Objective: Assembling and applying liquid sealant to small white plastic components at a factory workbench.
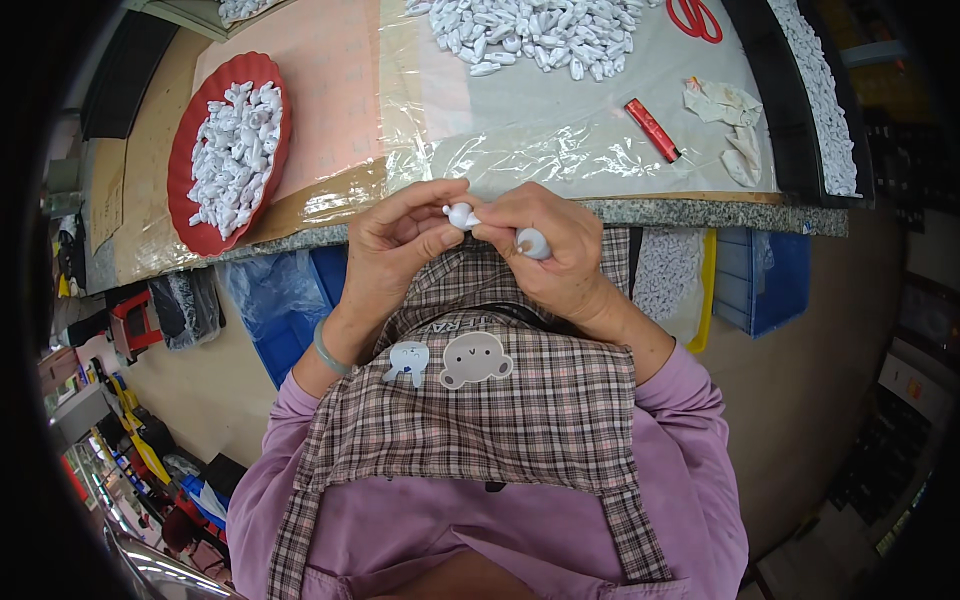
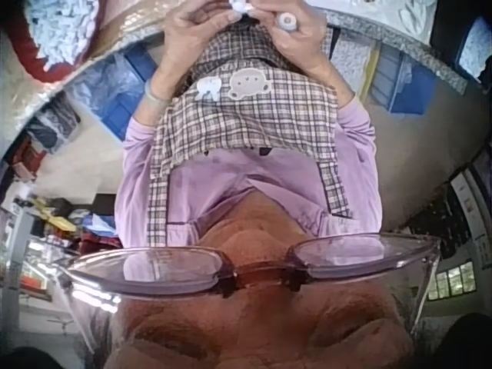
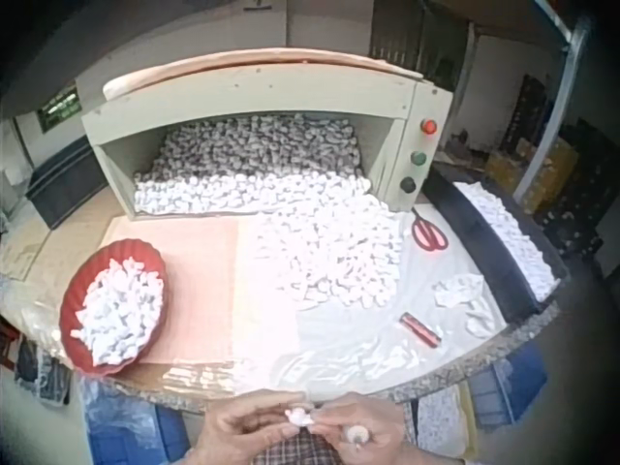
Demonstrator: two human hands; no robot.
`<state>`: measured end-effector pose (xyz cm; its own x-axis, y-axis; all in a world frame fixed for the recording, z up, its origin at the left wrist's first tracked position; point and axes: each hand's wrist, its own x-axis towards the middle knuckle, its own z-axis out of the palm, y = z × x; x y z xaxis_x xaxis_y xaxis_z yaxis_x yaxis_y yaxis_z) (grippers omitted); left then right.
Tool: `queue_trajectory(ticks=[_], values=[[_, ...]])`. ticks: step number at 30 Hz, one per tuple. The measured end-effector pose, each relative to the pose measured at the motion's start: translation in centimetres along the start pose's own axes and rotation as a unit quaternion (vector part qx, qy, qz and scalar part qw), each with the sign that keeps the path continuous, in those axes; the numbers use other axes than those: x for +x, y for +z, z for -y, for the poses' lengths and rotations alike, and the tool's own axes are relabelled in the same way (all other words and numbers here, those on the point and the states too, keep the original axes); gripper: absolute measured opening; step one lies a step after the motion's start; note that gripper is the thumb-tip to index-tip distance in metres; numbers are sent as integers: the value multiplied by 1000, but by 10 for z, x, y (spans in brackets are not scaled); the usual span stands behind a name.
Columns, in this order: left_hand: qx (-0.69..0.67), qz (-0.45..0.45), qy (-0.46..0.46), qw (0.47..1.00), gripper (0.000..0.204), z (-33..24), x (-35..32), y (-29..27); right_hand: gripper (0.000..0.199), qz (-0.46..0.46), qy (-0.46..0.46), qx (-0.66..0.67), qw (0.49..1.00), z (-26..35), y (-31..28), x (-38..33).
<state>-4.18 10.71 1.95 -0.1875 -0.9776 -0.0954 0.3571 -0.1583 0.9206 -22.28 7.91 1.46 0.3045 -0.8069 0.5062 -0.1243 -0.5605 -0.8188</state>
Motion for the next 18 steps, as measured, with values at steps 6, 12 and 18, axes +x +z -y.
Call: queue_trajectory(ticks=[6, 12, 18], values=[[79, 61, 53, 994, 32, 1, -1, -3, 19, 9, -92, -84, 992, 1, -3, -5], [136, 34, 90, 986, 29, 5, -1, 1, 22, 7, -118, -91, 989, 0, -4, -8], [230, 46, 94, 968, 27, -2, -4, 1, 23, 7, -121, -97, 988, 1, -6, -10]])
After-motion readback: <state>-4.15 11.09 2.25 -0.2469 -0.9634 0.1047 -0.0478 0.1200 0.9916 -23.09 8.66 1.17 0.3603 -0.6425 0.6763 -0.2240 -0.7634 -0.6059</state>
